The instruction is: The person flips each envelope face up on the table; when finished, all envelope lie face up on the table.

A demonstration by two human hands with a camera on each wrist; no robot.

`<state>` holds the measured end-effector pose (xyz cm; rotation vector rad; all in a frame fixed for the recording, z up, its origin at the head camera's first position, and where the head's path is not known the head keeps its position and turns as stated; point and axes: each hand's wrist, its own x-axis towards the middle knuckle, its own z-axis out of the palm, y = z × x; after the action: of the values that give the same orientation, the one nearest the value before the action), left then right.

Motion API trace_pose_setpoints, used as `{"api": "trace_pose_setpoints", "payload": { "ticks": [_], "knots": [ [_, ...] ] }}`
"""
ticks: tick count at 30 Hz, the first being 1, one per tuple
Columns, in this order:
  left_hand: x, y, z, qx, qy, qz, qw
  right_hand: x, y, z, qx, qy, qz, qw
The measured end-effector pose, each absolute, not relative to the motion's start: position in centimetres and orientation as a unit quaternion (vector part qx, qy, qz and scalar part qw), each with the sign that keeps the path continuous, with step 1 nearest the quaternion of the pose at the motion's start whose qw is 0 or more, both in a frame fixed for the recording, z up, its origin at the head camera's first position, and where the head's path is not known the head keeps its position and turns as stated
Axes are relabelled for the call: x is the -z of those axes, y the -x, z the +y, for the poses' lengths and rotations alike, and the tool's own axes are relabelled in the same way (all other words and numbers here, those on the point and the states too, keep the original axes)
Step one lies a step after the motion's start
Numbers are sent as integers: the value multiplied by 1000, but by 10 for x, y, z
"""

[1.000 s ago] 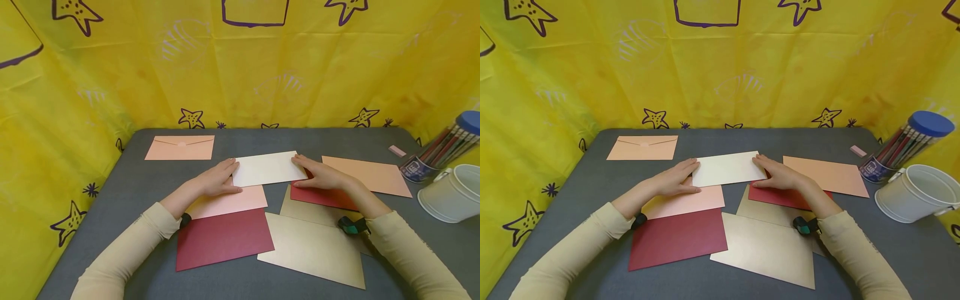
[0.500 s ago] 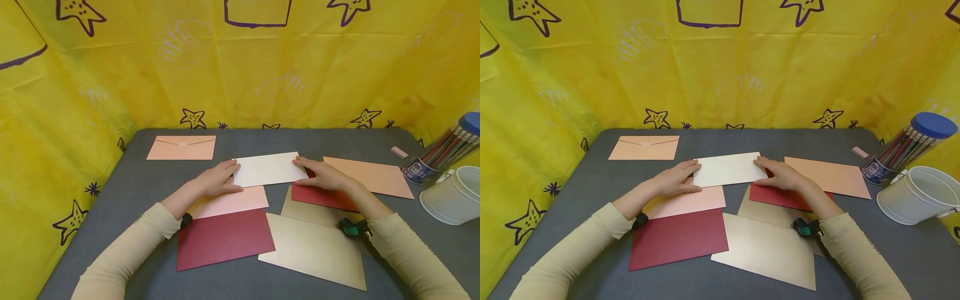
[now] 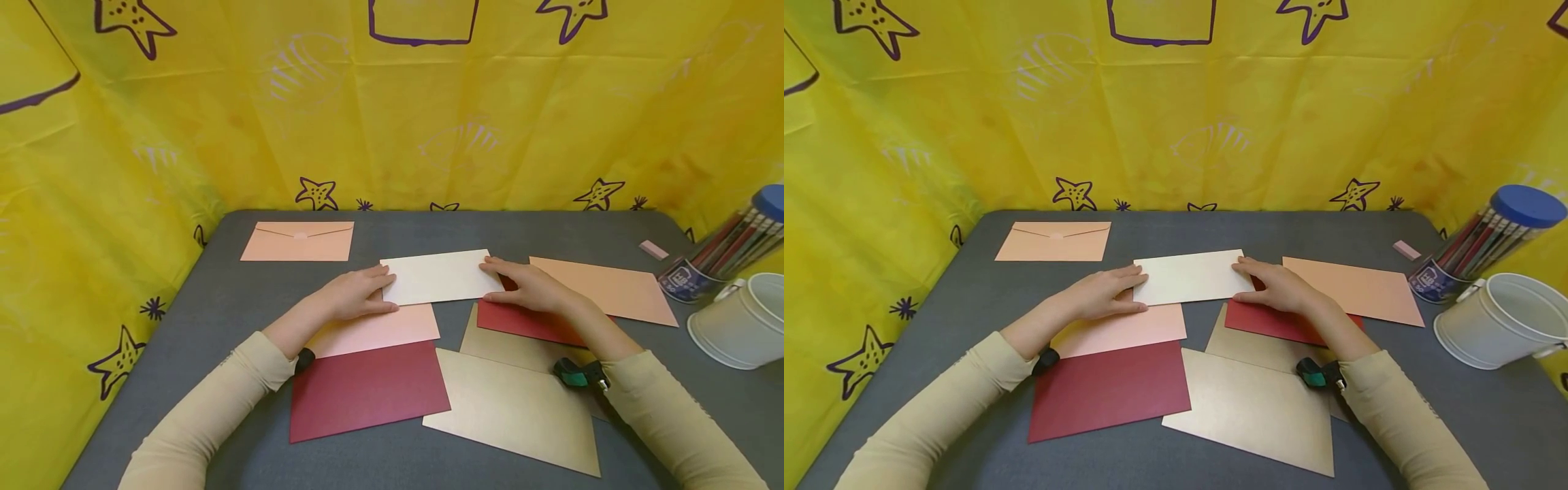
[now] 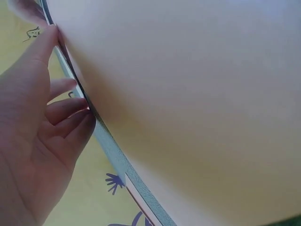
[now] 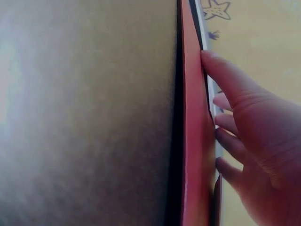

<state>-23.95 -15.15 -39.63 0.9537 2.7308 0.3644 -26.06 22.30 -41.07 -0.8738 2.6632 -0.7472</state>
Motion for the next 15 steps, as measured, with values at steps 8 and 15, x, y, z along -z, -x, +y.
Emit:
{"api": "trace_pose_setpoints", "payload": {
  "ticks": [8, 15],
  "knots": [
    [393, 239, -151, -125, -390, 909, 79, 412, 262, 223, 256, 305, 910, 117],
    [395, 240, -151, -143, -452, 880, 29, 410, 260, 222, 257, 303, 910, 117]
  ]
}}
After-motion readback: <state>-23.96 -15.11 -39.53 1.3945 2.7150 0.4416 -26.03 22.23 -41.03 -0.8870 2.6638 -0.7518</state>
